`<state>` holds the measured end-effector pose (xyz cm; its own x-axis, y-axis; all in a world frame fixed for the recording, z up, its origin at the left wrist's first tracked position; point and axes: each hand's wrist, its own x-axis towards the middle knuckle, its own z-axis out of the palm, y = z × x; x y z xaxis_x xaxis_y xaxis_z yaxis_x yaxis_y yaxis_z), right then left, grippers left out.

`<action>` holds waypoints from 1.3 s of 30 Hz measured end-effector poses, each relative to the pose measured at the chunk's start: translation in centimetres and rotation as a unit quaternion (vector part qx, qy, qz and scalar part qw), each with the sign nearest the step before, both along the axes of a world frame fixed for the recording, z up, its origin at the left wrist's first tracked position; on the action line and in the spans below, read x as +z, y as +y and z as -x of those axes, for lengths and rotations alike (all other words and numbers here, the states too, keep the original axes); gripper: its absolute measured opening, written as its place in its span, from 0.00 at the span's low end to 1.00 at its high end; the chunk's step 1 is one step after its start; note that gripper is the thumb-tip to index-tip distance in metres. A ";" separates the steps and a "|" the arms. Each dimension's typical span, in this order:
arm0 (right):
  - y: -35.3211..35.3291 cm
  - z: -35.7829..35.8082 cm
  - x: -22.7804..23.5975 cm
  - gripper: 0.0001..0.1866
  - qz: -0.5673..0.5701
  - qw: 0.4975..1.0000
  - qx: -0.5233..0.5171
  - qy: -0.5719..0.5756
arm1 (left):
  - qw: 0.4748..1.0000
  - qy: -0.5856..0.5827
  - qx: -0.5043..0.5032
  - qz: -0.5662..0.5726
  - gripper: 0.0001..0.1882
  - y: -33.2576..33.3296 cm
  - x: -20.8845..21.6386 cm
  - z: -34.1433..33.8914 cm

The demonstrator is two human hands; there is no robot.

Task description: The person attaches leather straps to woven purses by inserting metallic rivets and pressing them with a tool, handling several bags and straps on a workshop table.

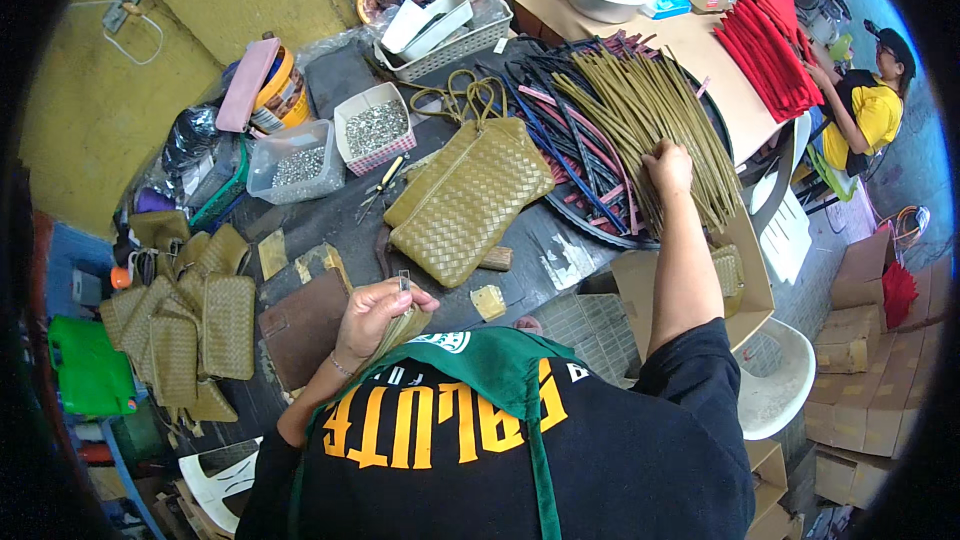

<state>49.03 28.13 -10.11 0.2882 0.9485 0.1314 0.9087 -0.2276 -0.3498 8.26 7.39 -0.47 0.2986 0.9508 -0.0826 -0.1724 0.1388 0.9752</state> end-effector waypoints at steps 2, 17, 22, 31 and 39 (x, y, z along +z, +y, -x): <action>-0.3 0.3 0.4 0.12 -0.011 1.000 -0.010 0.011 | 1.000 -0.018 0.015 0.009 0.10 -0.3 0.0 0.2; -11.5 19.2 12.9 0.06 -0.011 0.437 0.132 0.890 | 0.993 -0.092 -0.064 0.037 0.09 0.4 0.7 0.5; -11.4 20.1 13.5 0.05 0.011 0.411 0.137 0.901 | 0.988 -0.129 -0.072 0.034 0.18 0.5 1.2 -0.8; -11.5 21.3 11.3 0.05 0.045 0.365 0.188 0.911 | 0.998 -0.015 -0.043 0.035 0.15 -0.3 -0.7 -3.2; -10.1 17.7 11.1 0.09 -0.077 0.527 0.207 0.821 | 0.969 0.207 -0.124 -0.059 0.11 1.9 0.6 -5.1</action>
